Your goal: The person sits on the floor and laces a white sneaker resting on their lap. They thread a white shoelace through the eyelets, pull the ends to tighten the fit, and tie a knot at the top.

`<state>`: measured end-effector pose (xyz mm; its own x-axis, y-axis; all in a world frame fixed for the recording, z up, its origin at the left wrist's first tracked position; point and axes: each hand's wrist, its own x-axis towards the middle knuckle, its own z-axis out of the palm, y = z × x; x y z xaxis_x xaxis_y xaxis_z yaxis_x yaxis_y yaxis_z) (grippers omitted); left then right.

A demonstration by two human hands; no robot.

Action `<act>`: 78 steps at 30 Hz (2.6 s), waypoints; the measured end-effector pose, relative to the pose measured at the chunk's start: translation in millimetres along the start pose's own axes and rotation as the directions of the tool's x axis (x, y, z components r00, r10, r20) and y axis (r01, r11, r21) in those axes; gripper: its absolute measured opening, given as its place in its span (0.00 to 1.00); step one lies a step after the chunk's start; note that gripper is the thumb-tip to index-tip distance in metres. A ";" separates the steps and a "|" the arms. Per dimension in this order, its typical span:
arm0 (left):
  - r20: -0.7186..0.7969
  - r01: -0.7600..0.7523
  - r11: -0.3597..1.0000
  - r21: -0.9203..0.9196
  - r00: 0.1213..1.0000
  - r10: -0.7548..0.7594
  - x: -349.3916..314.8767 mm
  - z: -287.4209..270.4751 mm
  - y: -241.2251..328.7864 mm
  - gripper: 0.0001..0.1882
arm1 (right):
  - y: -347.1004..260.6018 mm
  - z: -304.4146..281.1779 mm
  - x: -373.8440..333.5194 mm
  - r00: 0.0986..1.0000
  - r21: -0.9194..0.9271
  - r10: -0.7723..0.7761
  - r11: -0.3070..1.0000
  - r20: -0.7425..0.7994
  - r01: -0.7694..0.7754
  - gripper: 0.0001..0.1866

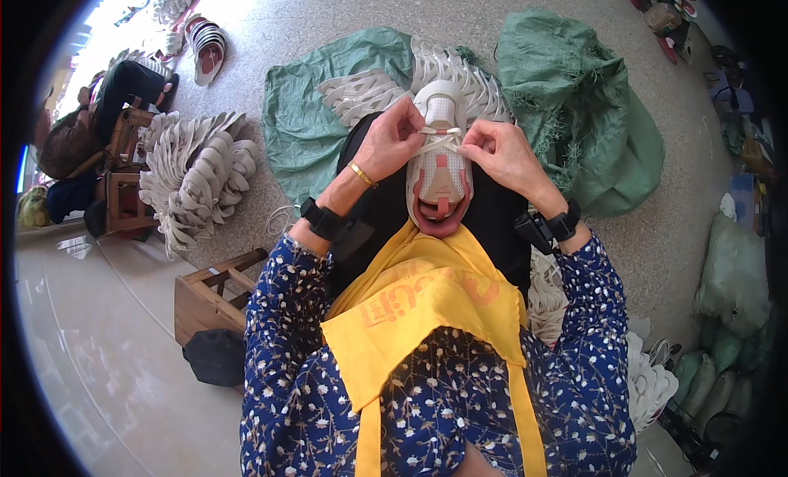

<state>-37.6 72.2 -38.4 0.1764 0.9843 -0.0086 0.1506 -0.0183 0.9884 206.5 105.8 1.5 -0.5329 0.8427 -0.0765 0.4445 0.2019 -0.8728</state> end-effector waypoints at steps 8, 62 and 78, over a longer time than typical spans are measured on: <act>-0.007 -0.014 0.997 0.077 1.000 0.014 -1.1 3.9 1.0 0.08 | -3.0 -9.1 -14.8 0.997 0.063 0.049 0.997 0.052 -0.053 0.08; -0.169 -0.006 0.998 -0.059 0.986 -0.004 3.4 -7.7 31.2 0.07 | -28.0 38.8 6.5 0.899 -0.507 -0.425 0.800 -0.101 0.321 0.03; -0.103 0.035 0.990 0.136 0.994 -0.021 -19.3 -17.0 9.9 0.08 | -6.2 18.9 6.1 0.810 -0.638 -0.584 0.600 0.062 0.482 0.06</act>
<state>-56.0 55.9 -25.8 0.0723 0.9973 -0.0134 0.2877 -0.0080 0.9577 186.9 100.3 -2.7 -0.7359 0.5332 0.4173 0.4696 0.8459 -0.2528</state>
